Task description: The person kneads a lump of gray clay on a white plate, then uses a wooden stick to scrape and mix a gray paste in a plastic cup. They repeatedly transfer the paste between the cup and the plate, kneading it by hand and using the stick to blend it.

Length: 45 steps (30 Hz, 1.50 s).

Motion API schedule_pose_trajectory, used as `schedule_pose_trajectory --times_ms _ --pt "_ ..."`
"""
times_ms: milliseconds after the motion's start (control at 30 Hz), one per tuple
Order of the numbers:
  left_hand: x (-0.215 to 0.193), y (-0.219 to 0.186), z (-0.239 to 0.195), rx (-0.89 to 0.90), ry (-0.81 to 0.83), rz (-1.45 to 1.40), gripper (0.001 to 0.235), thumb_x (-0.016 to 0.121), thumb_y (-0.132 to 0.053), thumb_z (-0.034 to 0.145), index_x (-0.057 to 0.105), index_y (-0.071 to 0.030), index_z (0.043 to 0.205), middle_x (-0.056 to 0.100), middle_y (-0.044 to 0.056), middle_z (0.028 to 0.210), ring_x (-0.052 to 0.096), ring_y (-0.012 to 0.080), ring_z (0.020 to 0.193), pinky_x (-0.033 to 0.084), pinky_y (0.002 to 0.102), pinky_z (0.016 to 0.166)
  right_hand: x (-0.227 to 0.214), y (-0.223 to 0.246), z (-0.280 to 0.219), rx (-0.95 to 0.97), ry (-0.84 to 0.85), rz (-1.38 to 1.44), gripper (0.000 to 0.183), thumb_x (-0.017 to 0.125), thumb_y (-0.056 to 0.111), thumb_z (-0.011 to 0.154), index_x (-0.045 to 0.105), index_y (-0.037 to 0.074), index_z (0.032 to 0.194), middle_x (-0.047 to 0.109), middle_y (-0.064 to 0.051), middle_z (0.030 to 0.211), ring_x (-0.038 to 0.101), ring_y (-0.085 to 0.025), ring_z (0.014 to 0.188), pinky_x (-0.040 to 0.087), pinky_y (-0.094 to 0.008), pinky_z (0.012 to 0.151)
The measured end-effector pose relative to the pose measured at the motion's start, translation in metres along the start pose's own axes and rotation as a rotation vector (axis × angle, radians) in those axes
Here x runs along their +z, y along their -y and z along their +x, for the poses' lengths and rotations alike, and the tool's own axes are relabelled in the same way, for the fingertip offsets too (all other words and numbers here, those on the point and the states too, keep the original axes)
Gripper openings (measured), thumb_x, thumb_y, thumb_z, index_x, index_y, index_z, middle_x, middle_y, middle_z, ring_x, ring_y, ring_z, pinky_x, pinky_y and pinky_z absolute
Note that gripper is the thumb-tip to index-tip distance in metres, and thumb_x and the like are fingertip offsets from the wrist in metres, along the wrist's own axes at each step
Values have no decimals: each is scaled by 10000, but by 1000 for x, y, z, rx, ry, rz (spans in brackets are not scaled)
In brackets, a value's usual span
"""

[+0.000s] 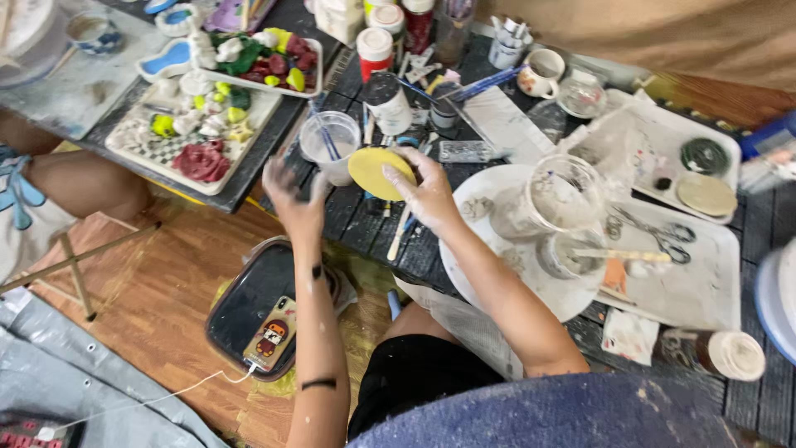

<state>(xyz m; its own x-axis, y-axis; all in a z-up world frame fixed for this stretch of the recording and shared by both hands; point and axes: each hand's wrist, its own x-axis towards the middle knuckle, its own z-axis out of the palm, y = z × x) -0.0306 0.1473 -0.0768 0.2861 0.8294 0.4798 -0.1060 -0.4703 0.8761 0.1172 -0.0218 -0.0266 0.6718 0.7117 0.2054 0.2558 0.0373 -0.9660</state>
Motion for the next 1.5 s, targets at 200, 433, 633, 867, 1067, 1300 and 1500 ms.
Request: schedule_pose_trajectory --times_ms 200,433,633,867,1067,1300,1500 --pt "30 -9 41 -51 228 -52 1329 950 -159 666 33 -13 1618 577 208 1461 596 291 1347 466 393 1170 7 30 41 -98 -47 -34 398 680 158 1024 594 13 1384 705 -125 1260 662 -164 1146 508 -284 991" --pt "39 -5 15 211 195 166 1175 1012 -116 606 265 -83 1513 307 351 1566 564 350 1320 470 420 1124 21 47 67 -390 49 -575 356 717 47 915 682 110 1264 737 -101 1214 715 -244 1082 567 -357 953" --pt "47 12 -23 25 246 -64 1329 974 -167 697 15 -35 1607 566 216 1475 593 315 1361 440 444 1201 60 15 63 -500 344 -1198 263 722 16 715 777 113 952 751 -92 1078 718 -233 1026 596 -354 869" --pt "42 16 -29 0 176 -78 1267 948 -152 718 55 -38 1610 579 205 1456 589 306 1363 427 407 1187 76 -26 63 -490 222 -968 148 679 23 821 764 46 940 736 -143 928 727 -314 920 592 -422 789" --pt "48 13 -29 -47 200 -60 1253 939 -175 735 58 -42 1616 539 207 1489 577 301 1372 421 412 1192 80 -30 68 -397 238 -1064 121 663 30 849 744 41 939 724 -148 918 736 -291 904 604 -401 787" --pt "48 2 -34 -37 64 -142 1261 951 -107 716 62 -56 1609 473 232 1515 526 319 1395 432 425 1185 59 23 49 -428 105 -667 188 717 103 848 761 144 1026 724 -76 1014 707 -292 916 578 -409 789" --pt "45 -17 -35 -64 52 -140 1267 955 -76 717 70 -48 1623 493 228 1521 530 306 1405 436 410 1202 49 50 43 -232 -30 -537 201 770 173 855 744 146 1052 751 -27 1031 712 -224 966 554 -358 843"
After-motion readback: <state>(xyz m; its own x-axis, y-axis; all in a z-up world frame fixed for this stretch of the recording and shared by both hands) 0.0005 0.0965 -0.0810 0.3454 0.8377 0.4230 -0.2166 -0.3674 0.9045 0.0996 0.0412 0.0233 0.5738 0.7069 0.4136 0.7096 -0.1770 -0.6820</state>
